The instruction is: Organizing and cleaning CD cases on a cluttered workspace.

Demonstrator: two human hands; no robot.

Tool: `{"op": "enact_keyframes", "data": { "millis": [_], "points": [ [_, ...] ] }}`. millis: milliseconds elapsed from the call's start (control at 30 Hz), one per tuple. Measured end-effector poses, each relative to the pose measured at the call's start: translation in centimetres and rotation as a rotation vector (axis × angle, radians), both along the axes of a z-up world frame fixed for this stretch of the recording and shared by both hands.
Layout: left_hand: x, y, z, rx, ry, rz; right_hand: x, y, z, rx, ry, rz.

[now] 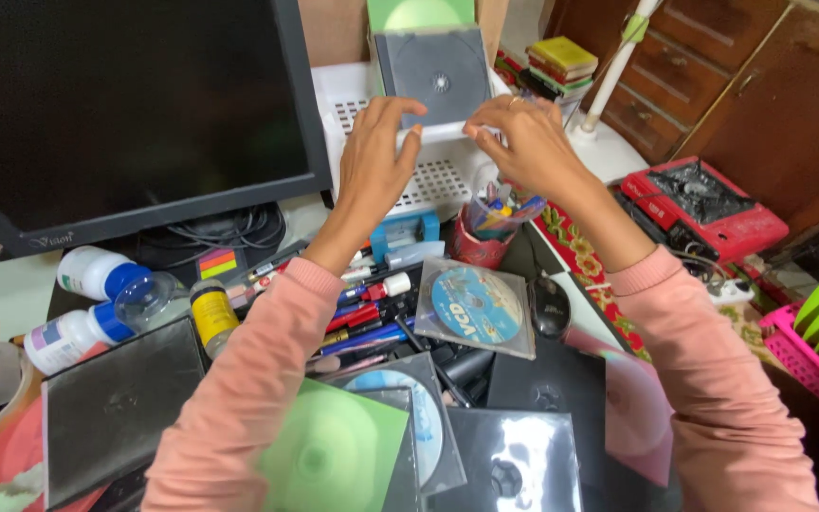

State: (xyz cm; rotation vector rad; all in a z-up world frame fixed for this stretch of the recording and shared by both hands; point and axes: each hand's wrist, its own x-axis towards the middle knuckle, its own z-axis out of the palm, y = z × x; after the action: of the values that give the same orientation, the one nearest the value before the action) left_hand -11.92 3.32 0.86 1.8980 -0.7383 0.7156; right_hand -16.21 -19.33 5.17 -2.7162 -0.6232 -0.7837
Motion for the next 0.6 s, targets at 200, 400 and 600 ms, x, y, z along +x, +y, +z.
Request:
{"op": "enact_keyframes", "data": {
  "millis": [200, 400, 600],
  "points": [
    [-5.1, 0.0, -1.3, 0.2, -0.108, -0.033, -5.3, 2.1, 1.0, 0.082, 0.016, 0.144],
    [-8.2, 0.3, -6.3, 0.644, 0.09, -0.078, -10.9, 4.8, -0.9, -0.123, 0.181, 0.143],
    [-8.3, 0.9, -9.7, 0.817, 0.266, 0.025, -12.8, 4.8, -5.9, -0.369, 0.543, -0.016]
  ]
}}
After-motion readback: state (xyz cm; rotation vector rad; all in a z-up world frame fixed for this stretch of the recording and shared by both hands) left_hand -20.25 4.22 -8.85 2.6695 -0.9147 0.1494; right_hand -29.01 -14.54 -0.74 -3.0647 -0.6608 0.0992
